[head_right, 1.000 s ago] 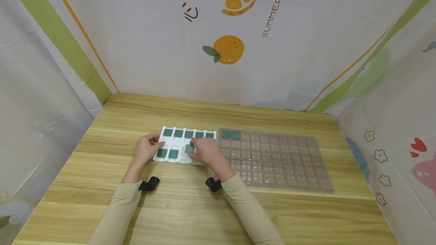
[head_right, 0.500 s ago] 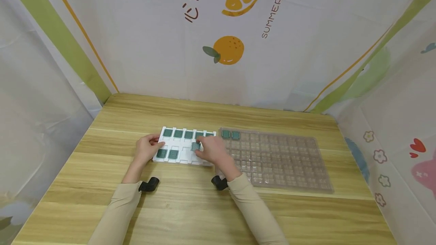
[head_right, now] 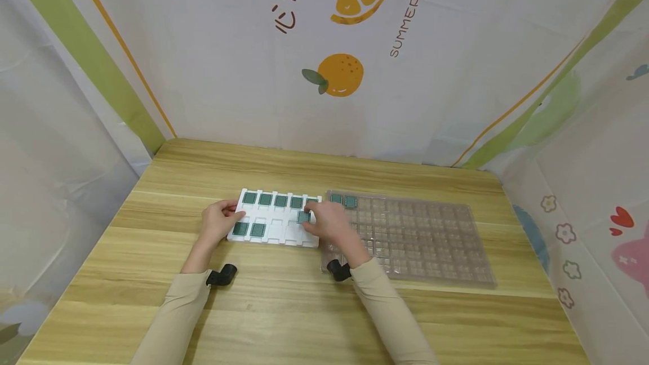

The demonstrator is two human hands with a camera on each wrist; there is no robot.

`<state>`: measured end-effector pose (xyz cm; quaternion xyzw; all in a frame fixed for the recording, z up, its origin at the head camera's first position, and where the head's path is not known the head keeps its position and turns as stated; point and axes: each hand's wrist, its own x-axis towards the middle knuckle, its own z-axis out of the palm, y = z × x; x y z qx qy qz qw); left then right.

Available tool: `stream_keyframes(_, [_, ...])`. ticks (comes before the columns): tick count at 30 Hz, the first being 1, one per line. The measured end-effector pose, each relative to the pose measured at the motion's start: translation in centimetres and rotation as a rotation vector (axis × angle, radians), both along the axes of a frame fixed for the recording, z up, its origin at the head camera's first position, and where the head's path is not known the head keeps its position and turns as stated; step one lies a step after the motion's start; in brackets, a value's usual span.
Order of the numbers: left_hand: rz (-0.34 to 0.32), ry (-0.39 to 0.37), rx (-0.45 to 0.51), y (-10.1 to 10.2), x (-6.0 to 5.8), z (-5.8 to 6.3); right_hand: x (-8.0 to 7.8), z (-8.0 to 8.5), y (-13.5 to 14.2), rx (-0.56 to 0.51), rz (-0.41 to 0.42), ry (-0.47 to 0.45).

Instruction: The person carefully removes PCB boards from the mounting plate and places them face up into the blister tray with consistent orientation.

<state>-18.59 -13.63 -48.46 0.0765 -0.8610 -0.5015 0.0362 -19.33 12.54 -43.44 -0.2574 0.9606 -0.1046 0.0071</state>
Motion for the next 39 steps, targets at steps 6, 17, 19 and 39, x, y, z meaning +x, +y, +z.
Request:
stream_keyframes(6, [0.002,0.017,-0.023,0.0,-0.1,-0.2,-0.3,-0.2,0.9,0.006,-0.013,-0.014])
stream_keyframes(17, [-0.001,0.037,-0.028,0.0,0.0,-0.1,-0.7,-0.7,2.9,-0.103,-0.031,-0.054])
stream_keyframes(19, [-0.001,0.034,-0.028,0.0,0.0,-0.2,-0.8,-0.7,3.3,-0.111,-0.040,-0.070])
stream_keyframes(39, [-0.005,0.021,-0.025,-0.1,-0.1,-0.3,-2.2,-1.6,7.0,-0.116,-0.092,-0.034])
